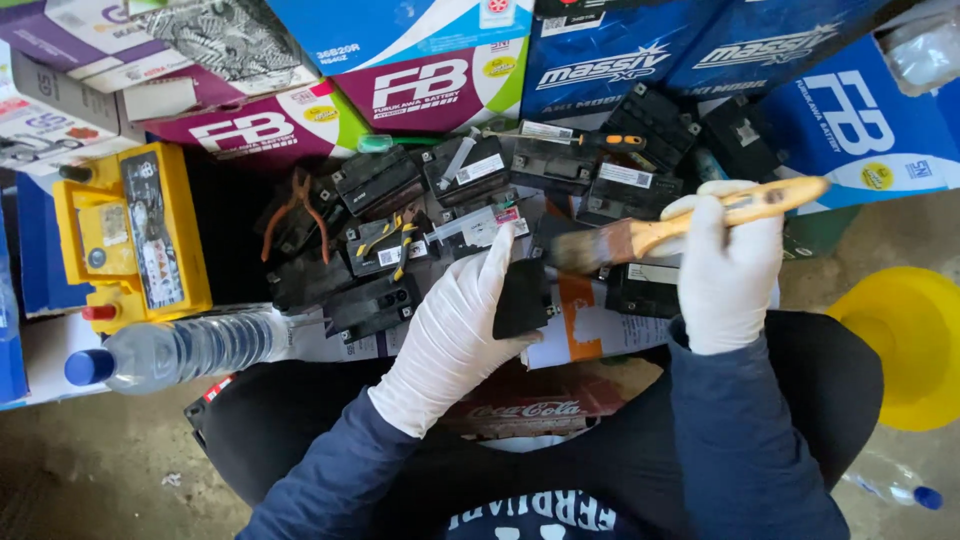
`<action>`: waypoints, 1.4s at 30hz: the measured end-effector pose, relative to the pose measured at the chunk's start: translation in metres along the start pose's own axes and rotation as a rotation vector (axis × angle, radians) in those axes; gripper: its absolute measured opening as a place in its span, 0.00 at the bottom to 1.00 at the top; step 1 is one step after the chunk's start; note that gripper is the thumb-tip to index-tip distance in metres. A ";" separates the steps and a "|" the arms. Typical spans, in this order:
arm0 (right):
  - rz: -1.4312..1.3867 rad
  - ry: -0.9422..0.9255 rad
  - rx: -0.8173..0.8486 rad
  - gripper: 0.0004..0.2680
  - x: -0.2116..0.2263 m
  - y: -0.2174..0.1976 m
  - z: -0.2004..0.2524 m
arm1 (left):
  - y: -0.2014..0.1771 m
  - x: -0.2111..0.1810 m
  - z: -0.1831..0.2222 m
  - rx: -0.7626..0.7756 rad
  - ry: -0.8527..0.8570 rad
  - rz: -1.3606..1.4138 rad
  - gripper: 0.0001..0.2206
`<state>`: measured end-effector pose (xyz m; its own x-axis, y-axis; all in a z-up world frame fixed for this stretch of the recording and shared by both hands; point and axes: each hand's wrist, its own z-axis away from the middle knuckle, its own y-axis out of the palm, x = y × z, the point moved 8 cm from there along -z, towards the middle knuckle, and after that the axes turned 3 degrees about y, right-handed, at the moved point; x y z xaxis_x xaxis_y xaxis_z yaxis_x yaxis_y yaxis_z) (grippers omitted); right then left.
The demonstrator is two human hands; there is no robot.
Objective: Cleaning dust off small batteries using a paintbrush
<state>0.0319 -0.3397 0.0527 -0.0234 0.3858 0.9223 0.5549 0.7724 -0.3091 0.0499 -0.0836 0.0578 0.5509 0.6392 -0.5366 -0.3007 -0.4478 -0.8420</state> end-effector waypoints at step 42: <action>-0.059 0.126 0.113 0.04 -0.013 0.023 0.005 | -0.026 0.074 0.020 -0.026 -0.079 0.462 0.41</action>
<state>0.0409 -0.3244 0.0329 0.0551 0.2770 0.9593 0.4586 0.8464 -0.2708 0.0827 -0.0123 0.0388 0.3027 0.4141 -0.8584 -0.4805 -0.7115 -0.5127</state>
